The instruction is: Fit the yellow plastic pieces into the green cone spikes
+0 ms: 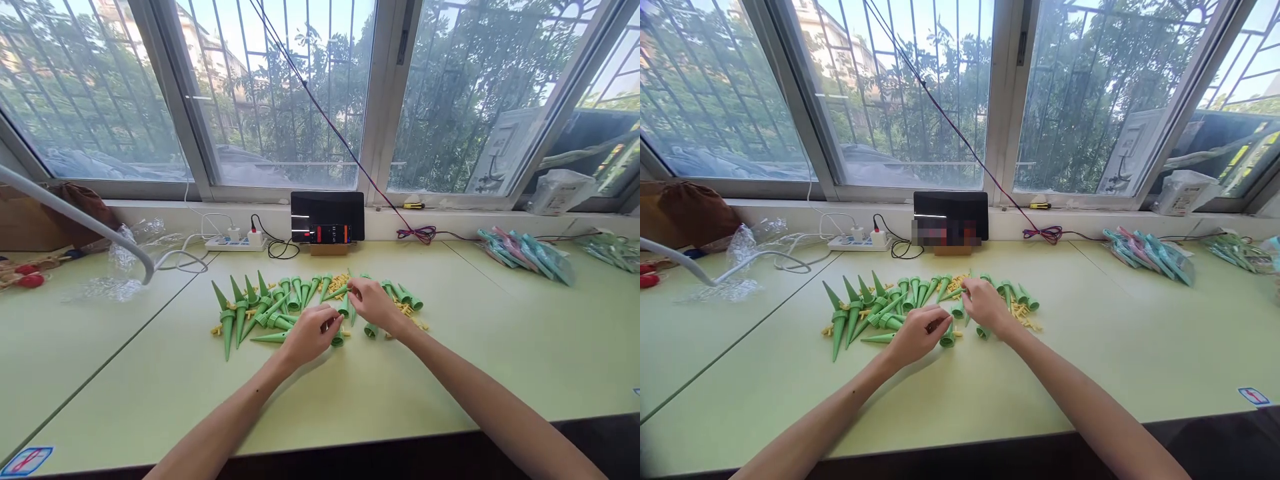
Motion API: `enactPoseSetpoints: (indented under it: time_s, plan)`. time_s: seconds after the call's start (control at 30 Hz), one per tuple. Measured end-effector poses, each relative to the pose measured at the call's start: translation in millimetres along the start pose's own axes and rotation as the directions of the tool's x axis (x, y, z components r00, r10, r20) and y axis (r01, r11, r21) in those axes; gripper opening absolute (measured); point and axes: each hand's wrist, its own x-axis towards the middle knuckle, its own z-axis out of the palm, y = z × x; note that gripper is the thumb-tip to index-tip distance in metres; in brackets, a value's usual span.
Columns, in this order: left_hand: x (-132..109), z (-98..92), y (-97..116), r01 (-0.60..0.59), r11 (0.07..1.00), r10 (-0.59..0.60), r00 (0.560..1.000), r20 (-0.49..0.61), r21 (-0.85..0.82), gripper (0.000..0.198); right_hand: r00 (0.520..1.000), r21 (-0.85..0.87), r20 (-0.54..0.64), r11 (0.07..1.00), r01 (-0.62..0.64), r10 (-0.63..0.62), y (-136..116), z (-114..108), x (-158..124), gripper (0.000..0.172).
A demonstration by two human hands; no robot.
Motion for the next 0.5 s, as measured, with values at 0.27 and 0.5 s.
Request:
enactPoseSetpoints:
  time_s: [0.27,0.5]
  plan:
    - [1,-0.5,-1,0.003,1.000,-0.003,1.000,-0.029,0.015,0.032,0.975,-0.230,0.223,0.972,0.037,0.015,-9,18,44,0.017]
    - [0,0.5,0,0.010,1.000,-0.010,1.000,-0.020,0.020,0.033,0.970,-0.286,0.227,0.958,-0.023,0.091,-14,32,59,0.023]
